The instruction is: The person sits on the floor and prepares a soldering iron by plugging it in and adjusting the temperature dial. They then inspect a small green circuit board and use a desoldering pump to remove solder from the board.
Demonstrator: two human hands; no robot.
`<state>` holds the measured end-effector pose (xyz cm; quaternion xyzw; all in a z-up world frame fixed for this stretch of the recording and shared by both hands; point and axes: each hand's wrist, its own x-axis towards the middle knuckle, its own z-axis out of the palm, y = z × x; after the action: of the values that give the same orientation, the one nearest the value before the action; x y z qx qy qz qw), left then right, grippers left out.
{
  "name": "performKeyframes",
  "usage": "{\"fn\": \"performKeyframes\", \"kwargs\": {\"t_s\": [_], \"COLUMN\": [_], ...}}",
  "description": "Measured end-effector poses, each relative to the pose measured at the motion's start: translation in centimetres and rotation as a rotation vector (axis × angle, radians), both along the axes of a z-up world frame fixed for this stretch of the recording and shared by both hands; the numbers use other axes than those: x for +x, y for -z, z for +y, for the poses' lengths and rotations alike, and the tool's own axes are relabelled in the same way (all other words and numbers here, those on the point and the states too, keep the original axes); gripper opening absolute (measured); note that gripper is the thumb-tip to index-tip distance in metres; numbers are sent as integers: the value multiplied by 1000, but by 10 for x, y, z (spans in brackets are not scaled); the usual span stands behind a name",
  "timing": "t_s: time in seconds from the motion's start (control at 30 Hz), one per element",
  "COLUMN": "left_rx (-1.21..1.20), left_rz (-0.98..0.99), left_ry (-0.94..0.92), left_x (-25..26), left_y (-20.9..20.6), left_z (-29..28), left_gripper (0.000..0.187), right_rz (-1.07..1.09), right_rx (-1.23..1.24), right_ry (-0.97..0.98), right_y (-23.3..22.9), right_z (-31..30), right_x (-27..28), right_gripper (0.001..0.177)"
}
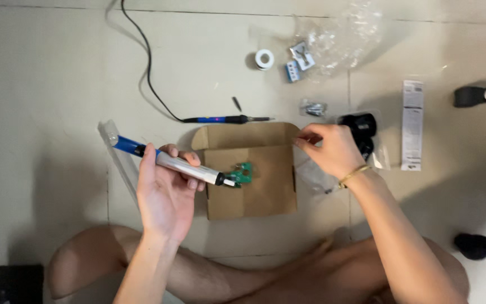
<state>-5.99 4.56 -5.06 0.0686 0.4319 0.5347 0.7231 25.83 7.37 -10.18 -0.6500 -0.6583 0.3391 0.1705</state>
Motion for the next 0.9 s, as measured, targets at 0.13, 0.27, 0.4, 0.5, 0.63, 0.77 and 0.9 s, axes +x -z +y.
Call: {"fn": "performKeyframes", "kwargs": {"t_s": [0.13, 0.27, 0.4, 0.5, 0.63, 0.77, 0.9], "left_rx": [-18, -52, -88, -6, 151, 201, 250], "left_rz": [-13, 26, 18, 1, 280, 307, 237], "left_ry": [-20, -23, 0, 17, 119, 178, 134], "left_x": [-7, -8, -3, 7, 24, 41, 59], "left_y": [21, 36, 40, 41, 38, 28, 12], "left_z": [9, 6, 9, 12, 0, -9, -15], "left_gripper": [35, 34, 34, 35, 36, 37, 38], "right_rz": [-105, -226, -217, -188, -178, 9, 656], "right_rx": [-52, -138, -40, -35, -135, -286, -466], "right_ry": [-58, -70, -83, -24, 35, 12, 307], "right_y": [24, 36, 31, 22, -4, -42, -66], "right_z": [17, 20, 21, 17, -7, -50, -96], "right_x": [-25, -35, -32, -33, -36, -36, -44], "right_gripper": [20, 21, 17, 17, 35, 26, 37]}}
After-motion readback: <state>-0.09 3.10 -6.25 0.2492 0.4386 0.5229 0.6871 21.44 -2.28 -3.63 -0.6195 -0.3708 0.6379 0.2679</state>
